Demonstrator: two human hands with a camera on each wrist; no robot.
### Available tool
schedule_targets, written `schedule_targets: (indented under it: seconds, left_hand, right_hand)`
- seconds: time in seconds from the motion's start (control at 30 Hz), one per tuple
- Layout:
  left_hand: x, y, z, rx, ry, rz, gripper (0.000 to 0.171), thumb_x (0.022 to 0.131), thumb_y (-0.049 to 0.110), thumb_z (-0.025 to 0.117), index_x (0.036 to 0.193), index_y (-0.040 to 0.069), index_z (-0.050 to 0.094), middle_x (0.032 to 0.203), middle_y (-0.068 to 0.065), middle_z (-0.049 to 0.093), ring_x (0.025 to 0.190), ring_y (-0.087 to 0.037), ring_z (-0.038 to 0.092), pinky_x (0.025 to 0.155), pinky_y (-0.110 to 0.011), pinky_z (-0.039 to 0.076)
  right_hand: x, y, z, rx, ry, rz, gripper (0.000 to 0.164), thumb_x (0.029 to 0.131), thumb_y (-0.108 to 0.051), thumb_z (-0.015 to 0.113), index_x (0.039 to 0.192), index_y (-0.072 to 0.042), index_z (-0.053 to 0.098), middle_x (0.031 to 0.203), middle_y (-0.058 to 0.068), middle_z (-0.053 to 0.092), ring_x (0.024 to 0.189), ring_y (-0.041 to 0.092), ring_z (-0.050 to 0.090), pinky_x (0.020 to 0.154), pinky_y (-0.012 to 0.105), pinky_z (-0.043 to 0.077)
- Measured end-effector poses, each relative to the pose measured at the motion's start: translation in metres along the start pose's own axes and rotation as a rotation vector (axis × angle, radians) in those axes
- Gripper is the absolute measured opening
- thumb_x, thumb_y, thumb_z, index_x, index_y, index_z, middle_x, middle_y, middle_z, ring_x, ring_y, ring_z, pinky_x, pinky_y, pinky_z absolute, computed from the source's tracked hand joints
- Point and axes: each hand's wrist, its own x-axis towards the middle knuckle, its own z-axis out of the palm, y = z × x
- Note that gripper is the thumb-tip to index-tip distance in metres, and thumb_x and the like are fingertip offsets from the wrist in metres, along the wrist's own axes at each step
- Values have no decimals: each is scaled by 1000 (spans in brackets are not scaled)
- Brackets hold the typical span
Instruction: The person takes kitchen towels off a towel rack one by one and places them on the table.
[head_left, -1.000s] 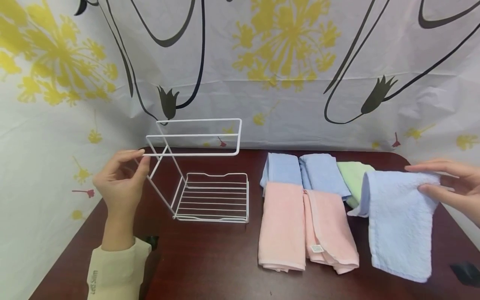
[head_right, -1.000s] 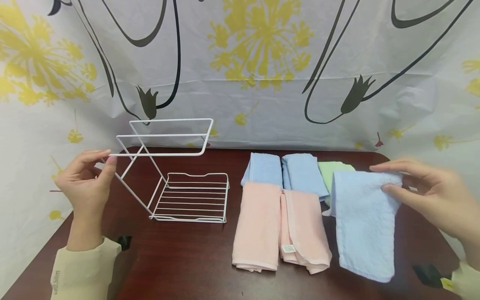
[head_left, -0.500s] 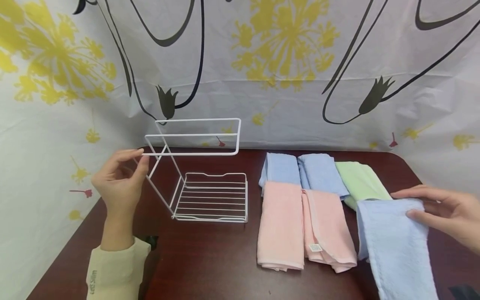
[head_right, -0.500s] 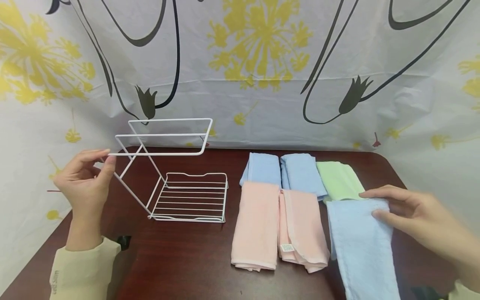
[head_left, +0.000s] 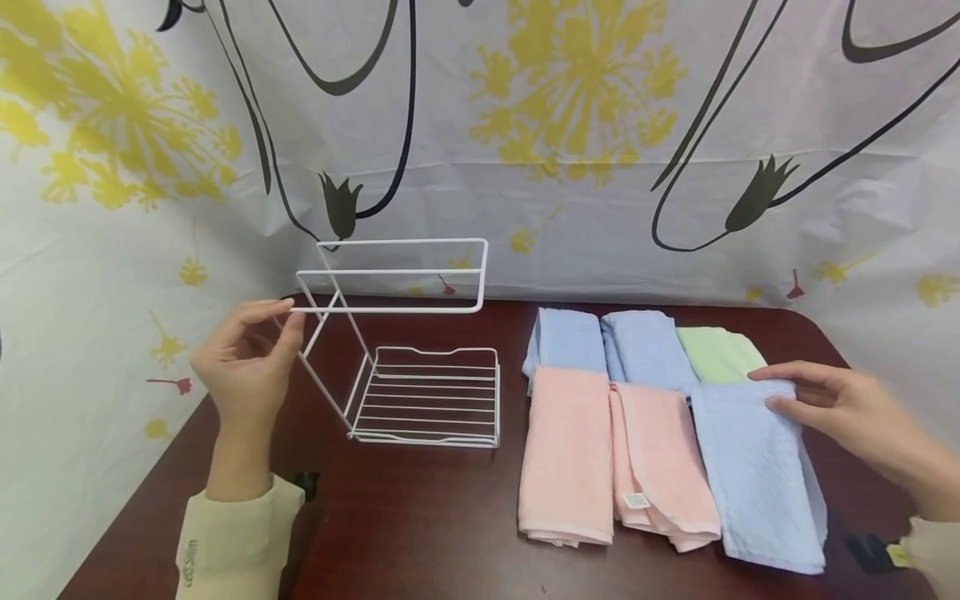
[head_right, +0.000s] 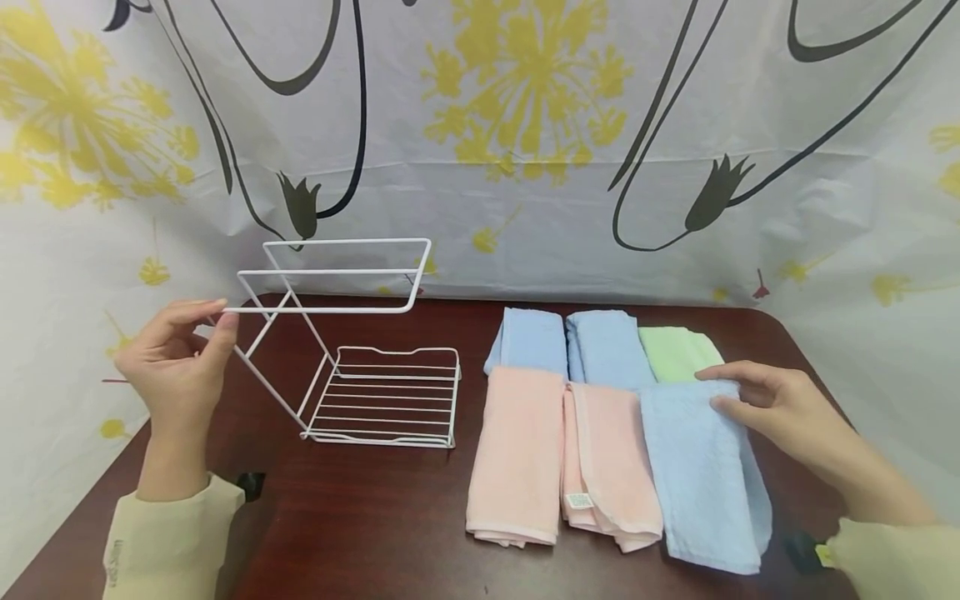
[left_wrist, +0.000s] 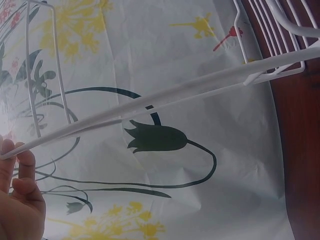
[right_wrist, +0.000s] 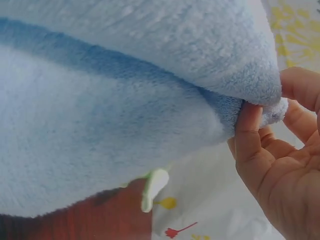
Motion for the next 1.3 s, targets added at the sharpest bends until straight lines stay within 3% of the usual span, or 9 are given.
schedule_targets:
  seconds: [0.27,0.47,0.7,1.17,1.3]
  left_hand:
    - [0,0,0,10,3,-1,16,76,-2,78,90,-9,75,85,2,75,60,-2,52,51,-13,36]
    - [0,1,0,12,-1,-4,16,77,-3,78,91,-10,75,86,4,75,61,-3,53,51,-12,35]
    - [0,0,0,9,-3,-6,17,76,-2,78,91,-10,75,86,3,75,60,-2,53,51,-12,36]
    - [0,0,0,13,-3,-13,16,77,-3,78,91,-10,75,86,4,74,58,-2,51,51,-13,35]
    - [0,0,0,13,2,-14,16,77,-3,78,91,-10,75,85,4,74,58,-3,51,51,-13,35]
  right_hand:
    - [14,16,10,89,-15,-32,34,87,1,71,120,-8,68,106,-28,65,78,-4,66,65,13,49]
    - [15,26,14,81,-18,-3,34,88,-3,72,121,-7,67,105,-32,63,76,-4,64,64,14,49]
    - [17,39,17,95,-84,70,34,91,-8,70,124,-7,65,105,-35,59,79,-1,67,63,19,51]
    - [21,55,23,19,-147,126,34,93,-15,69,125,-4,64,103,-38,51,84,-7,61,65,20,52]
    - [23,57,23,-24,-168,161,38,94,-20,69,126,-1,62,106,-34,49,88,-13,58,68,21,53]
